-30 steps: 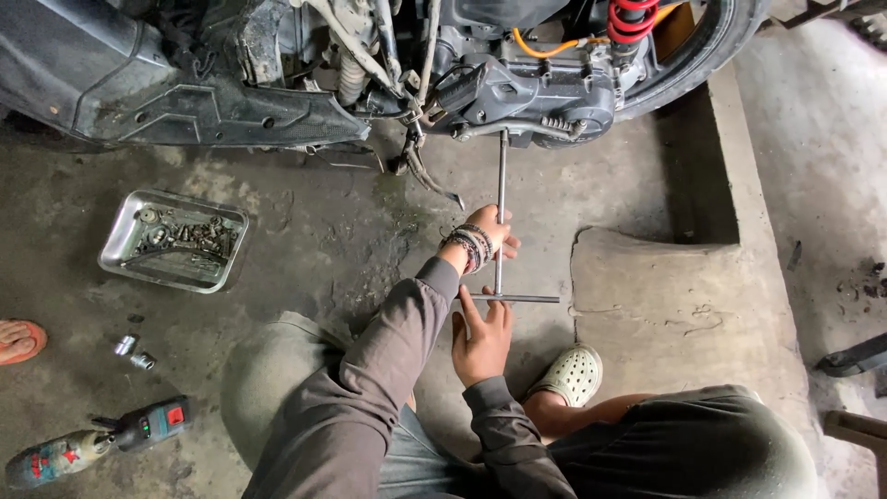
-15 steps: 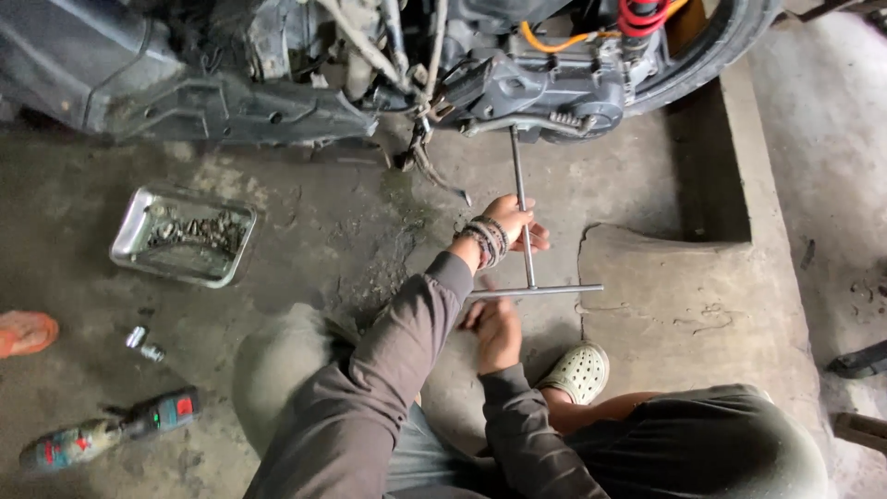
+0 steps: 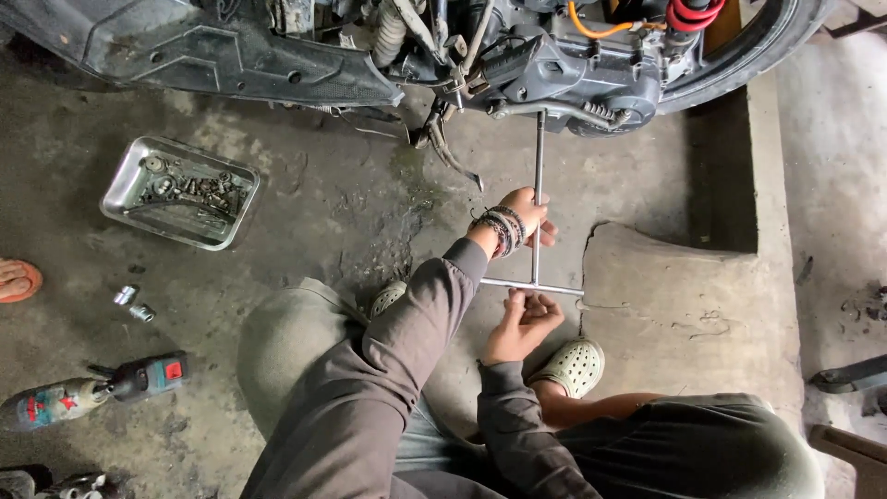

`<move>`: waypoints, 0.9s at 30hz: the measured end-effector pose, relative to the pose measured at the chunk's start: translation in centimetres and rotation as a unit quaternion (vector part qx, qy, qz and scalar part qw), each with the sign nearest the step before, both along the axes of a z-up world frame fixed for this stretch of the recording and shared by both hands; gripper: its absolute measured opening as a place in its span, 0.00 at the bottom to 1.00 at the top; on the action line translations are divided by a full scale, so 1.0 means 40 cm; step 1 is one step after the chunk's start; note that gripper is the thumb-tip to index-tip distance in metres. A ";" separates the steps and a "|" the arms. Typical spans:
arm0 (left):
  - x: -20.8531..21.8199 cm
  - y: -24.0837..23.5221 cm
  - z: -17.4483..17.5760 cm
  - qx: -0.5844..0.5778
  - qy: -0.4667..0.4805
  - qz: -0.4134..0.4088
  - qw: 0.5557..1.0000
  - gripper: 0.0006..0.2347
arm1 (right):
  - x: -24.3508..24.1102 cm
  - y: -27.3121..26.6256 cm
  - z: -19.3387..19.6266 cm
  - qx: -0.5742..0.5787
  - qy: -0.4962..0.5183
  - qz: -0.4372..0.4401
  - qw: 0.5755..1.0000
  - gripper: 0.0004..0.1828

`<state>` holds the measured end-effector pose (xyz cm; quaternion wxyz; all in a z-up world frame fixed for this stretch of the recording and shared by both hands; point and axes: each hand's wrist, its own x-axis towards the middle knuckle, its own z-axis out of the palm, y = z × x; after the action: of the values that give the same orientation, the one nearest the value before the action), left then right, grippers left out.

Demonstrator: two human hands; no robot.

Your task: Using a T-handle socket wrench to unscrew and remove bolts from a motorcycle engine casing.

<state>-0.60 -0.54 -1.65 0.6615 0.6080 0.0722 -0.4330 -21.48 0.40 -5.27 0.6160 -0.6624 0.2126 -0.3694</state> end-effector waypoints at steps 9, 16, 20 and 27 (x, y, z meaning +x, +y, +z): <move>0.013 0.010 -0.002 -0.036 0.011 -0.004 0.999 0.20 | 0.040 -0.027 0.122 0.110 0.056 0.010 0.992 0.20; 0.014 0.027 -0.008 -0.034 0.009 -0.028 0.999 0.19 | 0.016 0.001 0.070 -0.091 0.037 0.001 0.995 0.18; 0.013 0.032 -0.035 -0.043 0.008 -0.031 0.999 0.19 | 0.014 0.030 0.059 0.322 0.075 -0.091 0.939 0.23; 0.021 0.016 -0.041 -0.025 0.024 -0.043 0.998 0.19 | 0.043 -0.028 0.092 0.436 0.092 -0.067 0.893 0.17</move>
<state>0.24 0.09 -3.27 0.6553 0.5834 0.0514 -0.4771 -19.75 -0.71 -1.59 0.7942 -0.3429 0.4519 -0.2176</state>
